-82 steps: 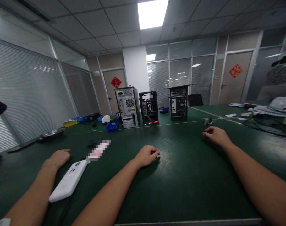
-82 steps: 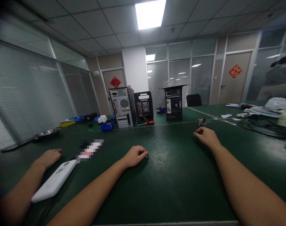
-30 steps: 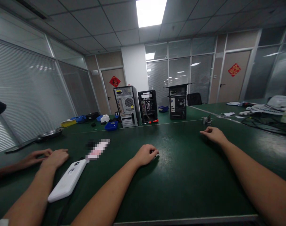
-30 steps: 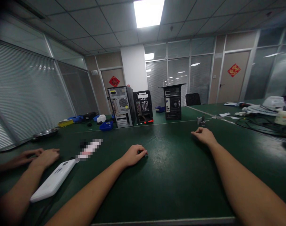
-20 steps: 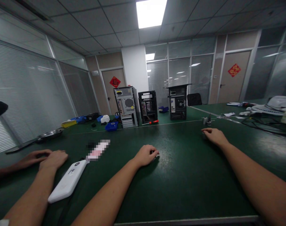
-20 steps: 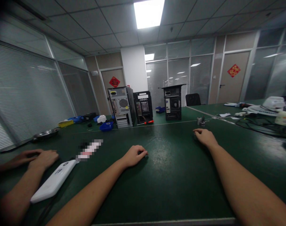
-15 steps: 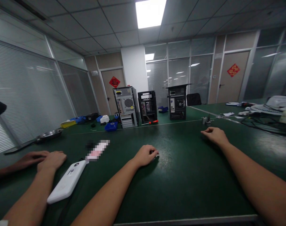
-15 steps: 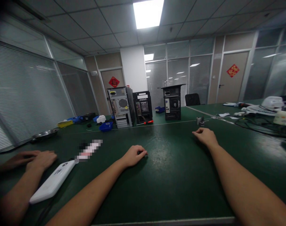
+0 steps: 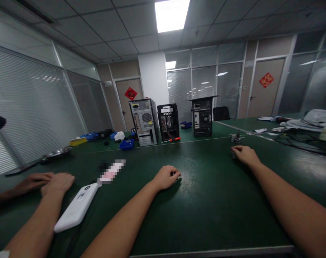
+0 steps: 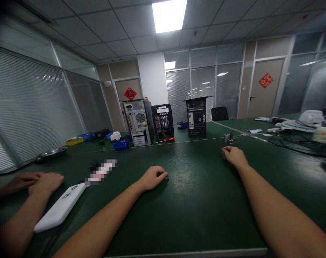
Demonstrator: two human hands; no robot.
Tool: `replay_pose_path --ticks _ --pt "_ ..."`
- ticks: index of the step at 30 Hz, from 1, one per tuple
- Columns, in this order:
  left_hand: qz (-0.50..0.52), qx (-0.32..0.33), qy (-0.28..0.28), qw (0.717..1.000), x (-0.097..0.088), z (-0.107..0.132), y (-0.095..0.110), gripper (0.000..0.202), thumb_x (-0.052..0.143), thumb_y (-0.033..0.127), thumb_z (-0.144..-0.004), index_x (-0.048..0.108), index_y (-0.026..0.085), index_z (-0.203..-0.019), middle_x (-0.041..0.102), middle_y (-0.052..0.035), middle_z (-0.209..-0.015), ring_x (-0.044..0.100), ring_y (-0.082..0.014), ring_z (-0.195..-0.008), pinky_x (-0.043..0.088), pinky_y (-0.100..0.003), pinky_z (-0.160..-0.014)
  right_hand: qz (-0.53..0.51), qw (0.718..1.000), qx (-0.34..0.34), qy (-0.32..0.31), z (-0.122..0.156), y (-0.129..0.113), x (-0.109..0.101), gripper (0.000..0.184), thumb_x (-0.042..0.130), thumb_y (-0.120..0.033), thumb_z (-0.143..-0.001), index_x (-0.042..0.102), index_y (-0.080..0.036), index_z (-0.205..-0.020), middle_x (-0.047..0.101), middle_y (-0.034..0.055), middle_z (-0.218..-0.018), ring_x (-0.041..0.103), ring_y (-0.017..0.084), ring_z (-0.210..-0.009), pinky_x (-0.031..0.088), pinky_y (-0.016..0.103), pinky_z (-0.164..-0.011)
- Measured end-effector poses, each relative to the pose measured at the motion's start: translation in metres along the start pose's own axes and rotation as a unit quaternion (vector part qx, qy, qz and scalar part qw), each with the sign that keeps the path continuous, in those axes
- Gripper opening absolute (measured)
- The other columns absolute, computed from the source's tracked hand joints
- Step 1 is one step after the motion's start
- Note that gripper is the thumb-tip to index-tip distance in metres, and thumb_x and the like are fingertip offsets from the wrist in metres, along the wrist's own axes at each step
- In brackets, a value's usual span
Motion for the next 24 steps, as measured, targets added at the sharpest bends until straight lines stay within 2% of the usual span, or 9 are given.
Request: replay_pose_path --ticks 5,7,10,15,19,24 --pt "0.001 -0.002 -0.002 1.000 -0.001 0.000 0.001 0.035 0.049 0.036 -0.098 0.078 0.017 -0.094 0.073 -0.0054 -0.090 0.062 -0.0170 -0.083 0.043 -0.025 -0.075 -0.034 0.999 0.038 0.006 0.006 -0.002 -0.006 0.043 0.067 -0.061 -0.073 0.075 -0.021 -0.084 0.075 0.0103 -0.086 0.068 0.028 -0.075 0.049 0.037 -0.066" --pt "0.004 -0.002 -0.005 1.000 -0.002 0.001 0.001 0.035 0.049 0.036 -0.098 0.078 0.017 -0.094 0.073 -0.0055 -0.090 0.062 -0.0170 -0.083 0.043 -0.025 -0.075 -0.034 0.998 0.047 -0.002 0.007 -0.004 -0.007 0.044 0.069 -0.064 -0.070 0.073 -0.021 -0.081 0.074 0.0100 -0.082 0.067 0.027 -0.072 0.048 0.036 -0.065" --pt "0.002 -0.003 -0.006 1.000 -0.002 0.001 0.002 0.035 0.048 0.036 -0.099 0.078 0.018 -0.094 0.073 -0.0054 -0.090 0.062 -0.0170 -0.083 0.044 -0.025 -0.077 -0.022 0.999 0.031 0.000 0.008 -0.005 -0.006 0.043 0.064 -0.061 -0.077 0.075 -0.022 -0.089 0.075 0.0101 -0.083 0.068 0.028 -0.074 0.048 0.037 -0.067" --pt "-0.004 -0.007 -0.003 1.000 -0.003 0.001 0.003 0.035 0.049 0.037 -0.098 0.078 0.018 -0.093 0.073 -0.0057 -0.091 0.063 -0.0174 -0.084 0.044 -0.025 -0.076 0.041 0.999 -0.008 0.022 0.008 -0.004 -0.006 0.044 0.050 -0.051 -0.089 0.077 -0.024 -0.111 0.076 0.0131 -0.097 0.069 0.031 -0.085 0.048 0.040 -0.074" --pt "0.002 -0.003 -0.003 1.000 -0.003 0.001 0.003 0.035 0.049 0.037 -0.099 0.078 0.018 -0.094 0.074 -0.0055 -0.092 0.063 -0.0171 -0.085 0.043 -0.025 -0.076 0.052 0.997 -0.010 0.049 0.009 -0.003 -0.007 0.047 0.047 -0.049 -0.091 0.076 -0.022 -0.117 0.075 0.0152 -0.105 0.068 0.033 -0.090 0.049 0.042 -0.077" --pt "-0.007 -0.006 -0.002 1.000 -0.002 0.000 0.003 0.036 0.049 0.038 -0.098 0.078 0.017 -0.093 0.074 -0.0064 -0.091 0.063 -0.0181 -0.085 0.044 -0.026 -0.077 0.016 0.997 -0.003 0.080 0.012 -0.006 -0.011 0.042 0.056 -0.044 -0.087 0.074 -0.022 -0.117 0.076 0.0120 -0.105 0.068 0.031 -0.093 0.049 0.040 -0.078"
Point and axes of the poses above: each hand's wrist, its own z-axis away from the middle knuckle, its own x-axis out of the palm, y = z × x, the point moved 1 cm from there along -z, towards the middle knuckle
